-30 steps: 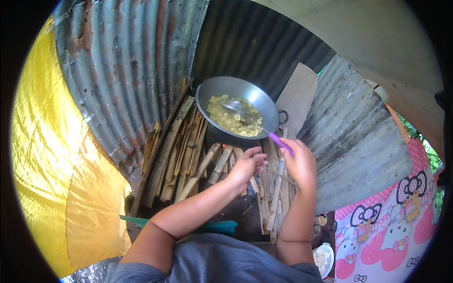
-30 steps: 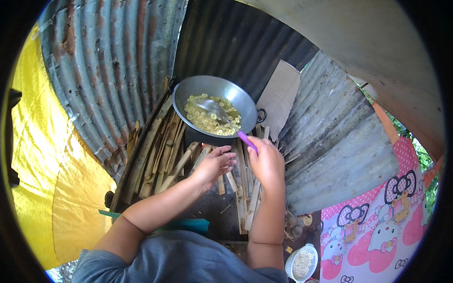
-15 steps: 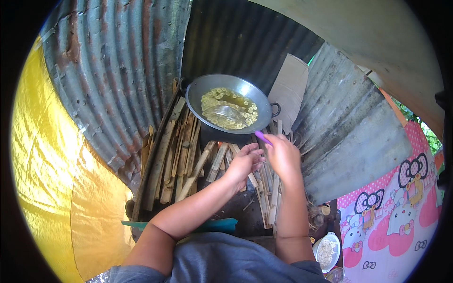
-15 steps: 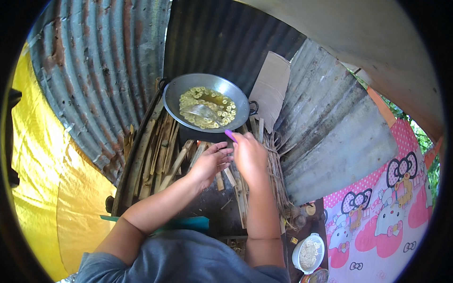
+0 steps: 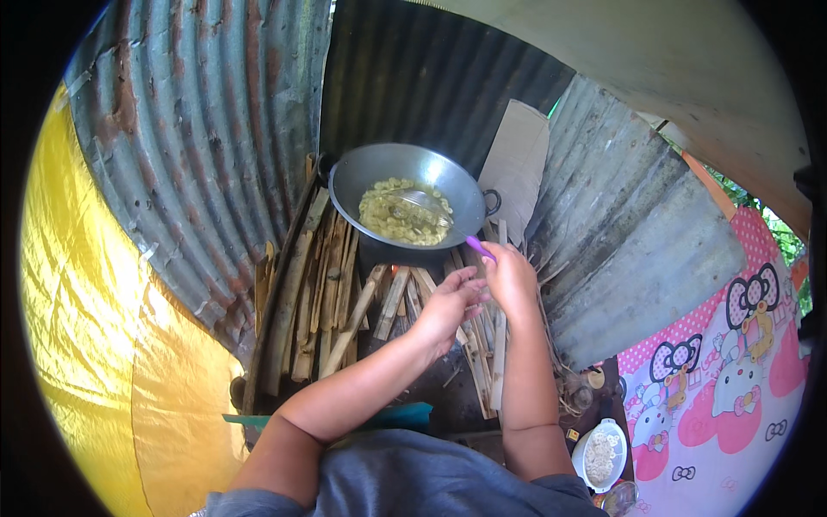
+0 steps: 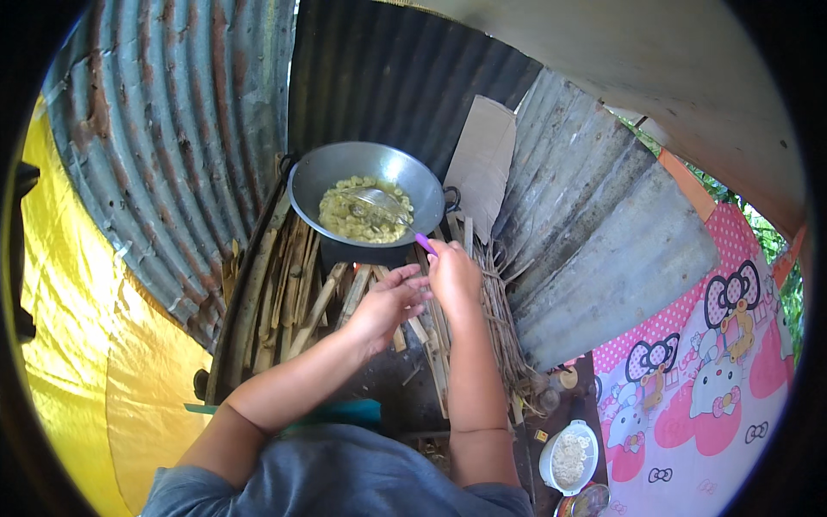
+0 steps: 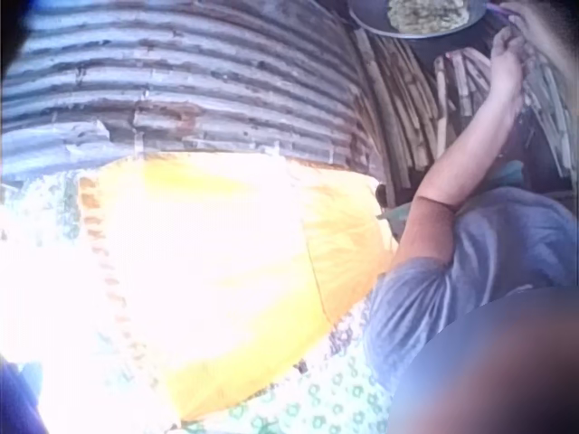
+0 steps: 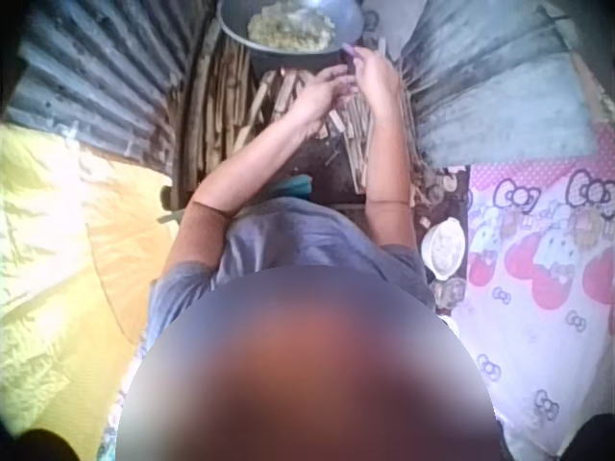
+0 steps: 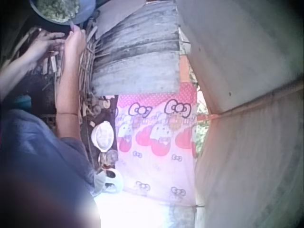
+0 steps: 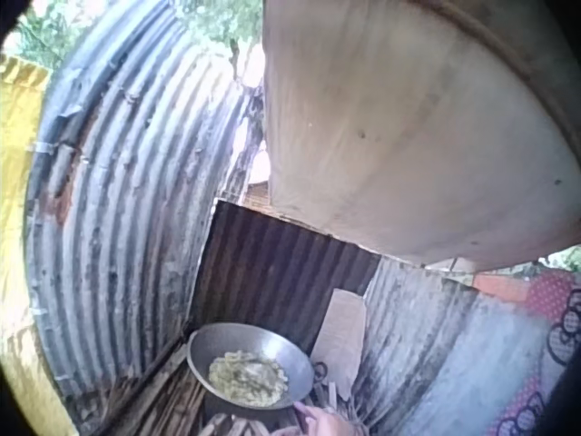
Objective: The person stirs sliced food in a wok over a wood fire using a purple-handled slotted spoon. The person occasionally adjusts the burning wood sticks beneath the wok to maintain the fire.
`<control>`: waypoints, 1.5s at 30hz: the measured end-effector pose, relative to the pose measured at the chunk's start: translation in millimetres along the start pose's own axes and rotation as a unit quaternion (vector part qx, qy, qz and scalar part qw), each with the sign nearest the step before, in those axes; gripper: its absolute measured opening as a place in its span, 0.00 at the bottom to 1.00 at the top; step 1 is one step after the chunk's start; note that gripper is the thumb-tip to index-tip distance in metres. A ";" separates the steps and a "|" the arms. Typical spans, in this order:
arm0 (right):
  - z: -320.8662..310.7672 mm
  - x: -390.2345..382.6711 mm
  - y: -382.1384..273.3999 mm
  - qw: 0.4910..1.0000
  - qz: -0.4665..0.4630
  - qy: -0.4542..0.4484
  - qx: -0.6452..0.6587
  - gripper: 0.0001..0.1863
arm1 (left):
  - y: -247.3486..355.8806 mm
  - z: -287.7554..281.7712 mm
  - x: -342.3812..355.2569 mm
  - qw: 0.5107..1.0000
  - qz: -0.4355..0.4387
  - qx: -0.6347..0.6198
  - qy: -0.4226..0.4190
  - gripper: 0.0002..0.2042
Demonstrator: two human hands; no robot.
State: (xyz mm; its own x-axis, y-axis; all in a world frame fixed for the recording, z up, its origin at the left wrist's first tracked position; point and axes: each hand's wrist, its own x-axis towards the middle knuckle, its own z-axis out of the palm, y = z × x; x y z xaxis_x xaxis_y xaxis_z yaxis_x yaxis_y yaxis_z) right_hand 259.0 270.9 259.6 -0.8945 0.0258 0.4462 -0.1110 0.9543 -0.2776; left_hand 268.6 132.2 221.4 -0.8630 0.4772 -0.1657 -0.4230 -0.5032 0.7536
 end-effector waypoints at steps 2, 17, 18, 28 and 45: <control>15.0 12.5 11.2 0.999 0.051 -0.004 0.001 0.13 | 1.4 -0.9 -2.0 1.000 0.014 0.003 0.008 0.23; 78.5 53.7 40.6 0.968 0.121 0.012 0.218 0.14 | 13.6 -16.1 -9.2 0.998 0.035 0.017 0.042 0.22; 74.4 60.0 44.9 0.970 0.094 0.009 0.223 0.15 | 15.1 -17.9 -8.6 0.998 0.037 0.016 0.046 0.22; 122.1 86.7 22.6 0.996 0.051 0.002 0.079 0.14 | 14.6 -28.3 -2.8 0.998 0.038 0.002 0.053 0.22; -3.3 -2.5 -29.9 0.992 -0.030 -0.121 0.032 0.17 | -8.9 -12.2 1.6 0.999 -0.017 0.004 0.032 0.24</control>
State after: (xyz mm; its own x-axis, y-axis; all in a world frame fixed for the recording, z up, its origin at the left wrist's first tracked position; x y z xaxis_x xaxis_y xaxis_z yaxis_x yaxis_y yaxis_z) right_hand 265.9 243.2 269.6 -0.9625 -0.1092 0.2481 -0.1864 0.9312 -0.3133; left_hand 267.6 128.7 206.7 -0.8638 0.4477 -0.2313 -0.4509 -0.4818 0.7514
